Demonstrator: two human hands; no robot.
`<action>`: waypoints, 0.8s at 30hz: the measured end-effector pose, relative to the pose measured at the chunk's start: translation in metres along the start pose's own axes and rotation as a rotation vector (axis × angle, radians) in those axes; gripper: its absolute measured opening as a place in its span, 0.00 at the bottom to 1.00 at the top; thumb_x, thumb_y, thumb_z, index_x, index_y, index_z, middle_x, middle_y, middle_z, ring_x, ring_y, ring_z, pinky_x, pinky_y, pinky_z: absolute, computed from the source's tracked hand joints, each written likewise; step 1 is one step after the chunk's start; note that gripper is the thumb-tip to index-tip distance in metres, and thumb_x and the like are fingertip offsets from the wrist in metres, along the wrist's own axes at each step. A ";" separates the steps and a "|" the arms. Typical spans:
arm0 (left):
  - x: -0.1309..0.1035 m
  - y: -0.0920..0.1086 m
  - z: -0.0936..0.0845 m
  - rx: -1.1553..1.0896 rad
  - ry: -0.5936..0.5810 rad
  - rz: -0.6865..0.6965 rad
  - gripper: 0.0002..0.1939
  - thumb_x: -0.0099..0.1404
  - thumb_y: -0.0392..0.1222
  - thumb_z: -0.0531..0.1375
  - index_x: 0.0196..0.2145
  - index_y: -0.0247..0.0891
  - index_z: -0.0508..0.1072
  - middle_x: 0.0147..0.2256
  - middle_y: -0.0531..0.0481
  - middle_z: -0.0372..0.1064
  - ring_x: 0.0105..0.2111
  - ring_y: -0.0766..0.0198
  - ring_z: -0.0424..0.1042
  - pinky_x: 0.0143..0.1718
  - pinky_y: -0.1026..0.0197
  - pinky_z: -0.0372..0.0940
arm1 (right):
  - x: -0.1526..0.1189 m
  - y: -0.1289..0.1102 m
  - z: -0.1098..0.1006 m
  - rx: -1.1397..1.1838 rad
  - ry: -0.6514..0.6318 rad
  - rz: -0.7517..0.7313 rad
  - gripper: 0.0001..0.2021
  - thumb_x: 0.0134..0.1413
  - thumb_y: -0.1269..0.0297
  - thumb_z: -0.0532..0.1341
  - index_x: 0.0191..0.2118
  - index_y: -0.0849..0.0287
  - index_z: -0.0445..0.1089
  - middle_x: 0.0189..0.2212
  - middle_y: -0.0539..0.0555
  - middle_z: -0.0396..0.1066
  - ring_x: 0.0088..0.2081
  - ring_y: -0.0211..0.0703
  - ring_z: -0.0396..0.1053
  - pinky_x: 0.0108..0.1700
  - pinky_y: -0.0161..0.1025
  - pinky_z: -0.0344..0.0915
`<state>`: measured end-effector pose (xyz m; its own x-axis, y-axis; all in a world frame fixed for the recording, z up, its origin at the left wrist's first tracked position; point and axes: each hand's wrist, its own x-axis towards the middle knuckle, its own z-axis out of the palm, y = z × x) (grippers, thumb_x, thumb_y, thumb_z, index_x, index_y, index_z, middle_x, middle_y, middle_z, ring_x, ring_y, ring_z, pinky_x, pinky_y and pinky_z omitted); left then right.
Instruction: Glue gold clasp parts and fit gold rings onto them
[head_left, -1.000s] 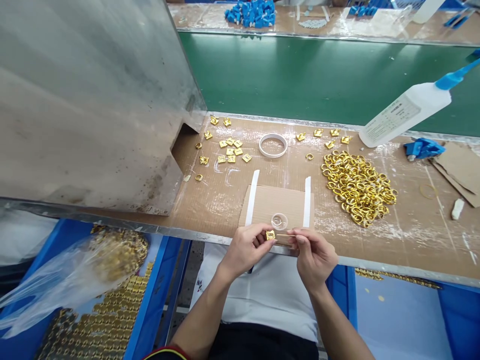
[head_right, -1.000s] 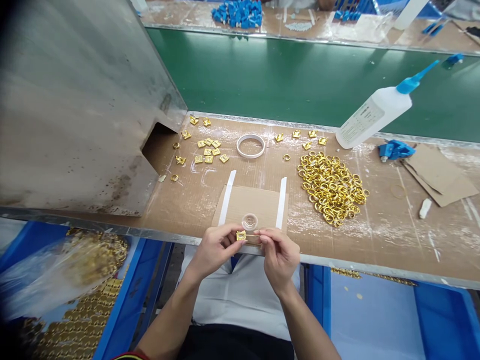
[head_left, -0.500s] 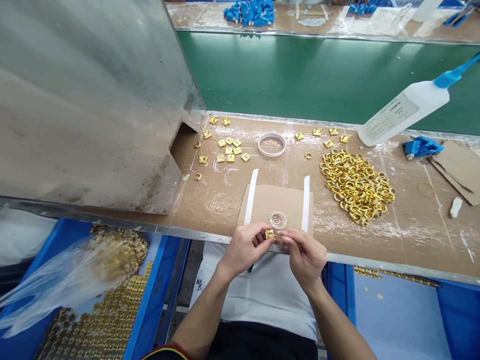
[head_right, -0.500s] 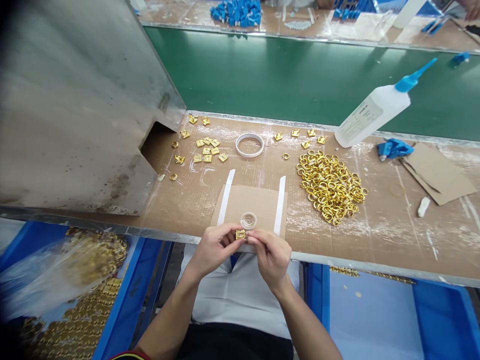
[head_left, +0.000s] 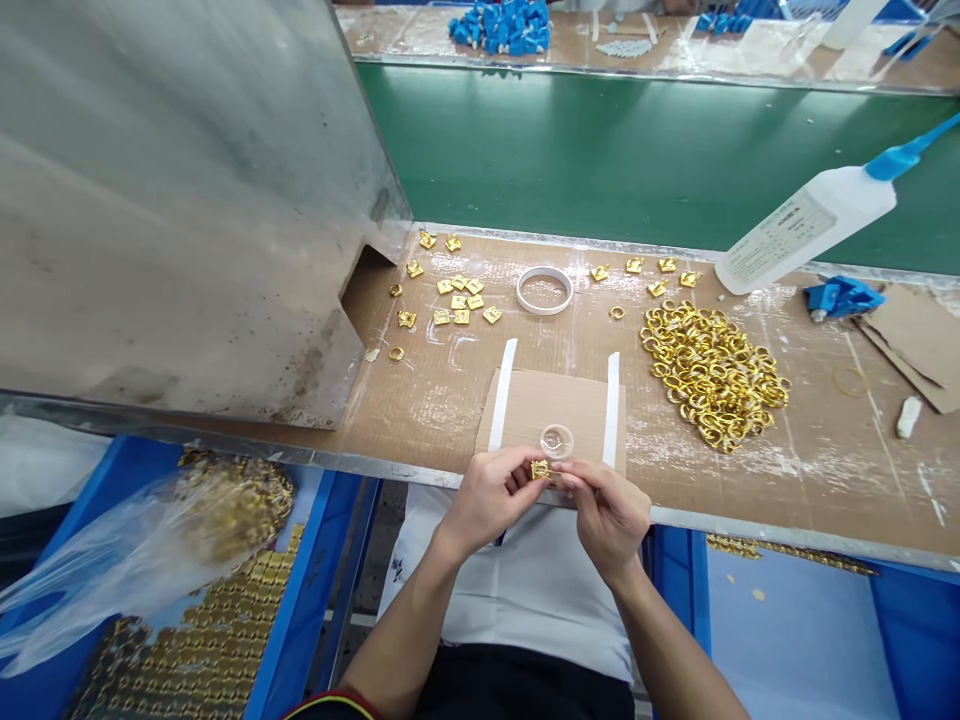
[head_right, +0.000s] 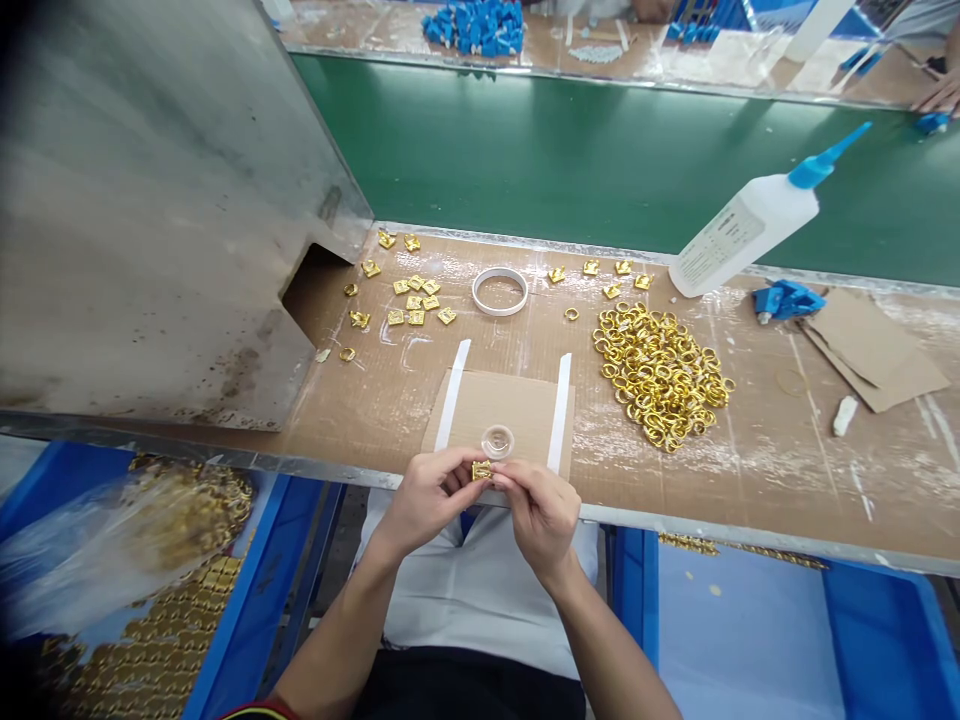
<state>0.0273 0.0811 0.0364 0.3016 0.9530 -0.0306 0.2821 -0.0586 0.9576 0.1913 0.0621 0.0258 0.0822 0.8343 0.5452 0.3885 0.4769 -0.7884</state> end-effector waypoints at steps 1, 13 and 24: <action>0.000 0.000 0.000 0.001 0.001 0.000 0.10 0.65 0.39 0.62 0.42 0.36 0.79 0.24 0.54 0.71 0.19 0.70 0.65 0.21 0.70 0.61 | 0.000 0.000 0.000 -0.002 0.000 0.000 0.07 0.66 0.70 0.62 0.40 0.53 0.78 0.31 0.51 0.82 0.31 0.43 0.81 0.35 0.36 0.79; 0.000 0.000 0.000 0.005 -0.003 0.003 0.10 0.65 0.39 0.63 0.43 0.36 0.79 0.24 0.54 0.71 0.20 0.70 0.66 0.21 0.70 0.62 | -0.001 0.001 -0.002 -0.019 -0.006 0.004 0.07 0.66 0.71 0.62 0.39 0.54 0.78 0.31 0.51 0.82 0.32 0.42 0.81 0.35 0.34 0.78; 0.000 0.001 0.000 0.000 0.002 0.004 0.09 0.65 0.39 0.63 0.42 0.36 0.79 0.24 0.55 0.70 0.19 0.71 0.65 0.21 0.70 0.62 | -0.004 0.004 -0.003 -0.014 -0.001 0.028 0.07 0.66 0.71 0.62 0.40 0.54 0.77 0.31 0.52 0.81 0.30 0.42 0.80 0.31 0.34 0.77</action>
<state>0.0275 0.0806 0.0371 0.3010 0.9533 -0.0263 0.2807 -0.0622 0.9578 0.1952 0.0598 0.0215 0.0924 0.8473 0.5230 0.3992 0.4496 -0.7990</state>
